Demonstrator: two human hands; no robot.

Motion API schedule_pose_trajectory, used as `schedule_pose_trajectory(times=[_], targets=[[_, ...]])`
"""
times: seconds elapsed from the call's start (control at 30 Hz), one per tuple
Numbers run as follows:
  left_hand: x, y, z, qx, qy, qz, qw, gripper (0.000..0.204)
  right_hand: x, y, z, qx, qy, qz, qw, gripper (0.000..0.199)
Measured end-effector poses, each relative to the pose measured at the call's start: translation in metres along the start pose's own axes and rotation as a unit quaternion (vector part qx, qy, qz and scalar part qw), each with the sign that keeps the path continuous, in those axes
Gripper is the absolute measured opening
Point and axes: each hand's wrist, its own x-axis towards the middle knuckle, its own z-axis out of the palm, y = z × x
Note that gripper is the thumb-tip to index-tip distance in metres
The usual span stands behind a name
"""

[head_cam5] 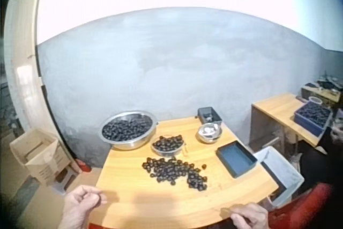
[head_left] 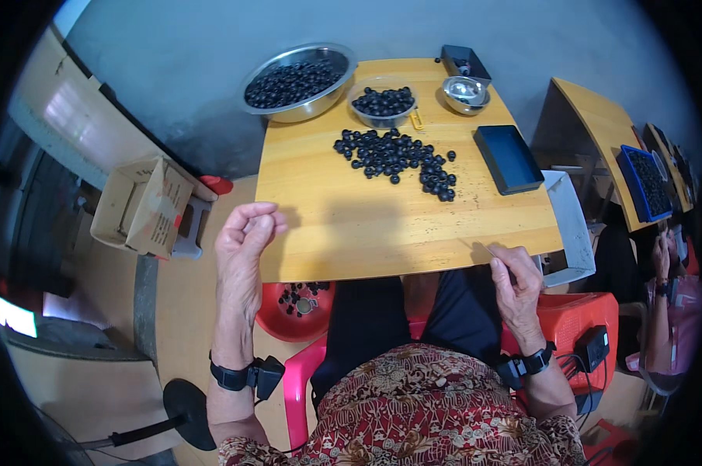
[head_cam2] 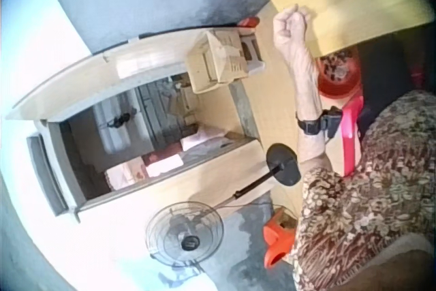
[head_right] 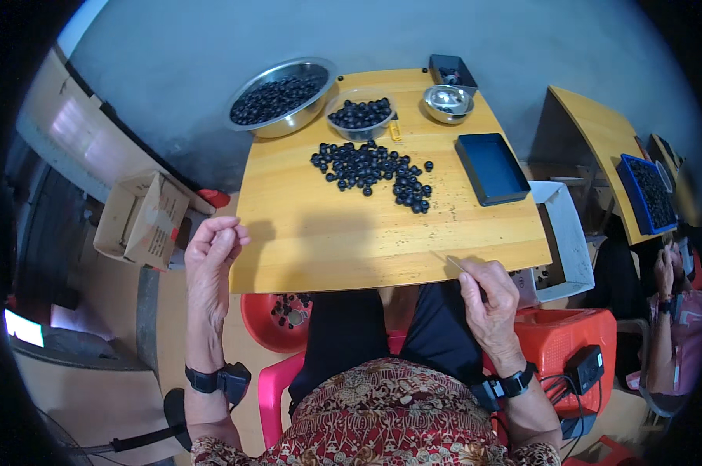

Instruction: Sorting and inspecting black rubber or plastic components on a wooden table.

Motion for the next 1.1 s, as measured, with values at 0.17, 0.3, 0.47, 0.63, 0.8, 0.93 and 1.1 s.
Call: schedule_pose_trajectory(times=[0.17, 0.3, 0.47, 0.63, 0.8, 0.93, 1.1], targets=[[0.028, -0.013, 0.067, 0.124, -0.143, -0.023, 0.982, 0.017, 0.002, 0.009, -0.001, 0.025, -0.018, 0.067, 0.997, 0.015], [0.066, -0.043, 0.105, 0.325, -0.232, 0.051, 0.915, 0.017, 0.003, 0.016, -0.008, 0.034, -0.019, 0.092, 0.995, 0.016], [0.092, -0.073, 0.124, 0.459, -0.216, 0.224, 0.832, 0.024, 0.005, 0.023, -0.005, 0.070, -0.012, 0.107, 0.992, 0.014], [0.094, -0.093, 0.133, 0.494, -0.234, 0.273, 0.792, 0.027, -0.001, 0.027, -0.005, 0.091, -0.011, 0.106, 0.990, 0.013], [0.084, -0.095, 0.137, 0.494, -0.242, 0.199, 0.811, 0.021, 0.000, 0.021, -0.004, 0.115, -0.015, 0.118, 0.986, 0.013], [0.087, -0.097, 0.136, 0.478, -0.210, 0.156, 0.838, 0.020, 0.003, 0.020, -0.003, 0.138, -0.021, 0.110, 0.984, 0.012], [0.082, -0.101, 0.144, 0.473, -0.202, 0.167, 0.841, 0.018, 0.000, 0.020, 0.001, 0.137, -0.036, 0.106, 0.984, 0.012]])
